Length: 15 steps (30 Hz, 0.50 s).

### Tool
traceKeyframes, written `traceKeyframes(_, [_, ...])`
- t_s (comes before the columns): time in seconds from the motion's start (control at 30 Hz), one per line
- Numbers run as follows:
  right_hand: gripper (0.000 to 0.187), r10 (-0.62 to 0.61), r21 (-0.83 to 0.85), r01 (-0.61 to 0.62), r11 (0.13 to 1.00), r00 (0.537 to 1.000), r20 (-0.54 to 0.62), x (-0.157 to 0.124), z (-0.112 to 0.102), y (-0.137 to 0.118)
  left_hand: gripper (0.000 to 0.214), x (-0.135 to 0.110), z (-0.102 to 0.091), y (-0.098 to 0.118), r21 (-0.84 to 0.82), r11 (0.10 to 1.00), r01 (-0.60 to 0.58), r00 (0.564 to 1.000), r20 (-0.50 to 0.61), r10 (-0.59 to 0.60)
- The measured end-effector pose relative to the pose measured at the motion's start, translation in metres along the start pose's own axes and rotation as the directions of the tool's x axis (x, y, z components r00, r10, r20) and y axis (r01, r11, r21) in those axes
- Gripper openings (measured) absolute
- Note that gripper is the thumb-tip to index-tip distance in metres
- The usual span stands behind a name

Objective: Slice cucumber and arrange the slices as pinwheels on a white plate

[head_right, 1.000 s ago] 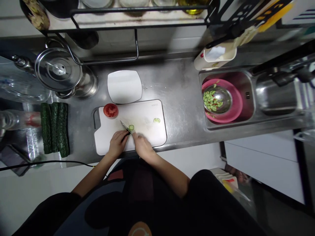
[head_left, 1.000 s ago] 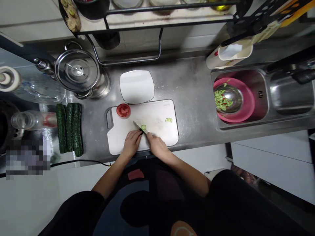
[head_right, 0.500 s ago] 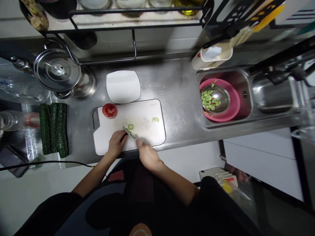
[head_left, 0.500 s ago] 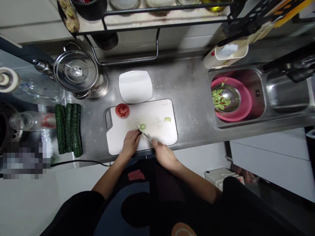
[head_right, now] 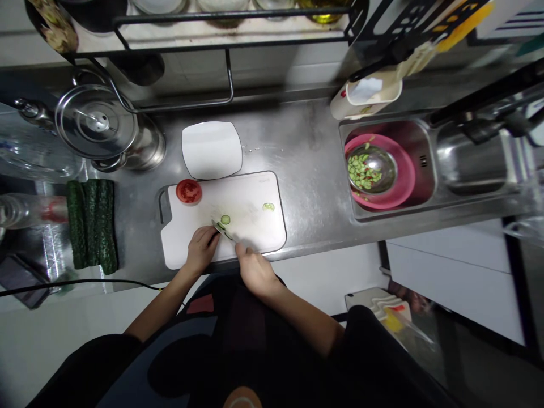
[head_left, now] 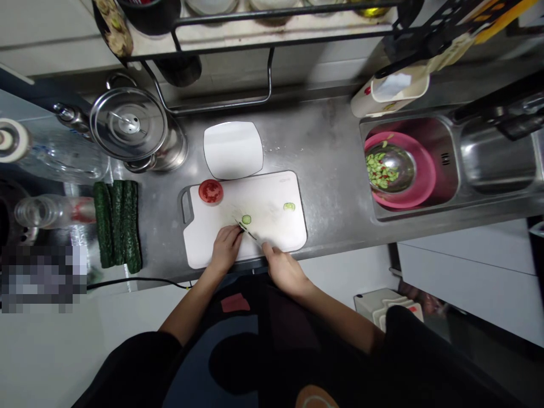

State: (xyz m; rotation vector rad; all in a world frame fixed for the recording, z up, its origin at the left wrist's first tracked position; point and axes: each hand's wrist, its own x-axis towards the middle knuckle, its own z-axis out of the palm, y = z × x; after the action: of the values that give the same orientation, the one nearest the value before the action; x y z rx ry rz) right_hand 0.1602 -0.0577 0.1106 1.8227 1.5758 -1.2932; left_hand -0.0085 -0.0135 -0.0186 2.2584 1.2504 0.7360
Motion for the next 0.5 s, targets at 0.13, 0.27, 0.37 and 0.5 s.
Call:
traceKeyframes(0.13, [0.046, -0.006, 0.01, 0.006, 1.0, 1.0, -0.003, 0.002, 0.001, 0.001, 0.021, 0.0, 0.0, 0.0, 0.002, 1.0, 0.006, 1.0, 0.014, -0.006])
traceKeyframes(0.27, [0.046, -0.015, 0.002, 0.015, 1.0, 1.0, 0.006, 0.003, -0.001, 0.0, 0.022, 0.0, 0.001, -0.001, 0.008, 1.0, 0.001, 1.0, 0.006, -0.001])
traceKeyframes(0.37, [0.047, -0.024, 0.01, 0.024, 1.0, 1.0, 0.002, 0.007, -0.003, -0.001, 0.022, -0.001, 0.002, -0.002, 0.009, 1.0, 0.026, 0.999, 0.02, -0.026])
traceKeyframes(0.5, [0.048, -0.038, 0.022, 0.038, 0.999, 0.999, -0.017, 0.014, -0.005, -0.003, 0.021, -0.002, 0.002, -0.002, -0.01, 1.0, 0.016, 1.0, 0.014, -0.016])
